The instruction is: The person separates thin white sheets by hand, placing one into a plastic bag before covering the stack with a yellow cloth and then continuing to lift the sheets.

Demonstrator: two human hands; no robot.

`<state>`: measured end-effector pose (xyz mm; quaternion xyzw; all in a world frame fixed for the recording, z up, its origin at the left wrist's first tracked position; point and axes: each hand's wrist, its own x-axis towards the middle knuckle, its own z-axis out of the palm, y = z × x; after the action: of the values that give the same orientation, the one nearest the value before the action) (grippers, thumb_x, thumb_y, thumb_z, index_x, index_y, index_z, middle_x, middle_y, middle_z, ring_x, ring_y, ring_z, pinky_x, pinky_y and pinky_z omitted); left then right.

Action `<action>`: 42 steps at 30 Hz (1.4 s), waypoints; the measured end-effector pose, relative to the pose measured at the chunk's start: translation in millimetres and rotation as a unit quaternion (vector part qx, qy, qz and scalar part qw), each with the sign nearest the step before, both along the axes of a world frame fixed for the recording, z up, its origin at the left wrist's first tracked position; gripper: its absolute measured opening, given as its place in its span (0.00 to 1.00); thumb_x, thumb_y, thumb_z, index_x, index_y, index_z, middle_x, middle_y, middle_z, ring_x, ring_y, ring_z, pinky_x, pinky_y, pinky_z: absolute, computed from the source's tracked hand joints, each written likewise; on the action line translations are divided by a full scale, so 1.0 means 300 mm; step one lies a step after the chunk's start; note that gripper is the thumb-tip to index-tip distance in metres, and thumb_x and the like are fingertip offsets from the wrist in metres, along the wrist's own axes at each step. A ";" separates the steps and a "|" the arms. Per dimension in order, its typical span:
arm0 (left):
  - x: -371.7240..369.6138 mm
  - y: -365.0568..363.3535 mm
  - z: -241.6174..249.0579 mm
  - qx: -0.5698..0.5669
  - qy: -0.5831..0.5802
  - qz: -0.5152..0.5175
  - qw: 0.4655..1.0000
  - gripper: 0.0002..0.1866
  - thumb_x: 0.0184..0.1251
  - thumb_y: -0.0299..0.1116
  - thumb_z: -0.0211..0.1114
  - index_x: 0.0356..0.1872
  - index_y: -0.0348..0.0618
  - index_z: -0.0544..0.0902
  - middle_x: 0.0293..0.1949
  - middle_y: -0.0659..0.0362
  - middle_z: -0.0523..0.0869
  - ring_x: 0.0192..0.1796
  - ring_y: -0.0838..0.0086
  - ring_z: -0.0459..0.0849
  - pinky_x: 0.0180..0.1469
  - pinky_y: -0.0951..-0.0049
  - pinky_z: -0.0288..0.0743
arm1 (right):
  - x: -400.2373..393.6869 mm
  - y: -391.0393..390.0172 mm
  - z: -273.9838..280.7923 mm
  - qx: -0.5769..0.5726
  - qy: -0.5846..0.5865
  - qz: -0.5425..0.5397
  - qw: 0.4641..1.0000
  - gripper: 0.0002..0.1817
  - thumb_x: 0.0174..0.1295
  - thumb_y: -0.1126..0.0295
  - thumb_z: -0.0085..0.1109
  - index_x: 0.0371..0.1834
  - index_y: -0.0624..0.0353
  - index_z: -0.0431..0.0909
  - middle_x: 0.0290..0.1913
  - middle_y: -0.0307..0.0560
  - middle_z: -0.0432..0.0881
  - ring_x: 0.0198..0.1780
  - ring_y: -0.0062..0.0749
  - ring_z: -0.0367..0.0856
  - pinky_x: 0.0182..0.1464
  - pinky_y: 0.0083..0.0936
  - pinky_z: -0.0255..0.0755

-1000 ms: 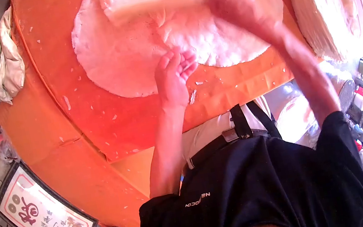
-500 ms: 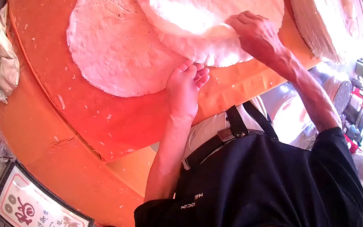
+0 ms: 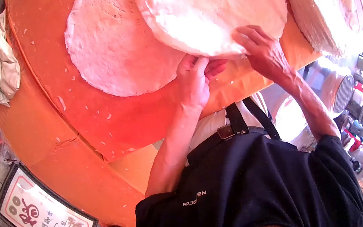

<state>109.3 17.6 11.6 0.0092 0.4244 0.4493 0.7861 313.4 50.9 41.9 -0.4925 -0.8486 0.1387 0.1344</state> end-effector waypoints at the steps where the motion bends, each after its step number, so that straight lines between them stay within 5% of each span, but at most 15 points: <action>1: -0.002 0.000 0.001 0.011 -0.007 0.000 1.000 0.08 0.73 0.28 0.57 0.47 0.38 0.79 0.39 0.53 0.87 0.37 0.67 0.88 0.42 0.70 0.85 | 0.006 0.000 0.012 -0.012 0.007 -0.007 1.000 0.21 0.46 0.77 0.64 0.48 0.57 0.79 0.50 0.47 0.82 0.54 0.45 0.79 0.51 0.36 0.78; 6: -0.038 0.003 0.003 0.048 -0.201 0.030 0.978 0.19 0.78 0.39 0.48 0.61 0.39 0.72 0.56 0.53 0.81 0.58 0.66 0.80 0.58 0.60 0.79 | 0.002 0.006 0.028 -0.058 0.065 -0.026 0.996 0.20 0.51 0.77 0.65 0.50 0.61 0.79 0.52 0.49 0.81 0.53 0.48 0.79 0.53 0.37 0.76; 9: -0.016 0.000 0.015 0.026 -0.221 0.082 0.972 0.19 0.77 0.39 0.50 0.61 0.40 0.72 0.55 0.54 0.81 0.58 0.67 0.80 0.56 0.61 0.80 | 0.014 0.027 0.033 -0.079 0.080 -0.018 0.994 0.19 0.52 0.75 0.65 0.50 0.61 0.79 0.53 0.50 0.81 0.53 0.49 0.78 0.54 0.38 0.76; 14: 0.003 0.022 -0.027 0.106 -0.080 0.033 0.991 0.18 0.76 0.38 0.53 0.60 0.39 0.74 0.54 0.54 0.81 0.55 0.66 0.82 0.57 0.59 0.80 | -0.008 0.006 0.036 -0.044 0.071 -0.003 0.996 0.26 0.51 0.59 0.73 0.51 0.59 0.80 0.53 0.56 0.80 0.54 0.55 0.78 0.54 0.43 0.75; 23: 0.003 0.031 -0.017 0.161 0.010 0.034 0.986 0.15 0.74 0.31 0.52 0.56 0.37 0.76 0.53 0.54 0.82 0.54 0.64 0.83 0.56 0.59 0.81 | -0.017 0.013 0.019 -0.059 0.163 -0.032 0.984 0.12 0.57 0.67 0.65 0.42 0.61 0.84 0.41 0.53 0.85 0.46 0.50 0.82 0.49 0.40 0.78; 30: 0.025 0.051 -0.045 0.133 0.165 0.017 0.977 0.12 0.67 0.21 0.51 0.49 0.38 0.77 0.49 0.54 0.83 0.51 0.66 0.83 0.50 0.63 0.84 | -0.064 -0.006 -0.013 -0.003 0.081 -0.085 0.993 0.14 0.57 0.67 0.64 0.44 0.60 0.78 0.34 0.53 0.83 0.38 0.47 0.82 0.39 0.38 0.78; 33: 0.036 0.070 -0.021 -0.009 0.104 0.093 0.990 0.12 0.60 0.15 0.50 0.44 0.36 0.76 0.39 0.58 0.81 0.44 0.72 0.83 0.43 0.70 0.82 | -0.082 -0.027 -0.010 0.014 0.082 -0.065 0.994 0.15 0.58 0.71 0.64 0.46 0.64 0.78 0.44 0.54 0.84 0.44 0.50 0.83 0.44 0.39 0.79; 34: 0.035 0.076 -0.033 -0.002 0.064 0.099 0.993 0.15 0.54 0.14 0.48 0.42 0.37 0.76 0.39 0.58 0.81 0.43 0.72 0.82 0.39 0.71 0.81 | -0.104 -0.032 0.004 0.027 0.081 -0.069 0.994 0.22 0.52 0.65 0.69 0.48 0.64 0.78 0.48 0.54 0.82 0.47 0.50 0.82 0.45 0.40 0.78; 38: 0.005 0.067 -0.162 -0.012 0.009 0.068 0.998 0.13 0.54 0.14 0.52 0.37 0.39 0.79 0.35 0.58 0.79 0.37 0.73 0.80 0.35 0.72 0.77 | -0.173 -0.013 0.032 -0.038 0.058 -0.127 0.989 0.28 0.48 0.58 0.71 0.51 0.60 0.78 0.47 0.51 0.82 0.49 0.49 0.80 0.49 0.41 0.75; 41: 0.015 0.088 -0.117 -0.038 -0.032 0.019 0.999 0.11 0.54 0.15 0.55 0.35 0.40 0.81 0.33 0.61 0.79 0.35 0.74 0.78 0.34 0.71 0.75 | -0.146 -0.002 -0.052 0.042 0.028 -0.085 0.995 0.16 0.57 0.57 0.62 0.40 0.56 0.77 0.35 0.50 0.81 0.37 0.47 0.79 0.36 0.41 0.73; 42: 0.031 0.086 -0.062 -0.001 -0.010 0.018 1.000 0.08 0.62 0.20 0.59 0.41 0.41 0.81 0.38 0.60 0.82 0.38 0.70 0.81 0.37 0.66 0.79 | -0.128 0.020 -0.022 0.003 -0.021 -0.094 0.995 0.14 0.56 0.61 0.62 0.42 0.56 0.79 0.35 0.50 0.82 0.36 0.46 0.81 0.37 0.39 0.74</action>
<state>118.5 43.3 -7.0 -0.0034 0.4168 0.4628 0.7823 275.0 56.8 35.4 -0.5721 -0.8019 0.1127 0.1303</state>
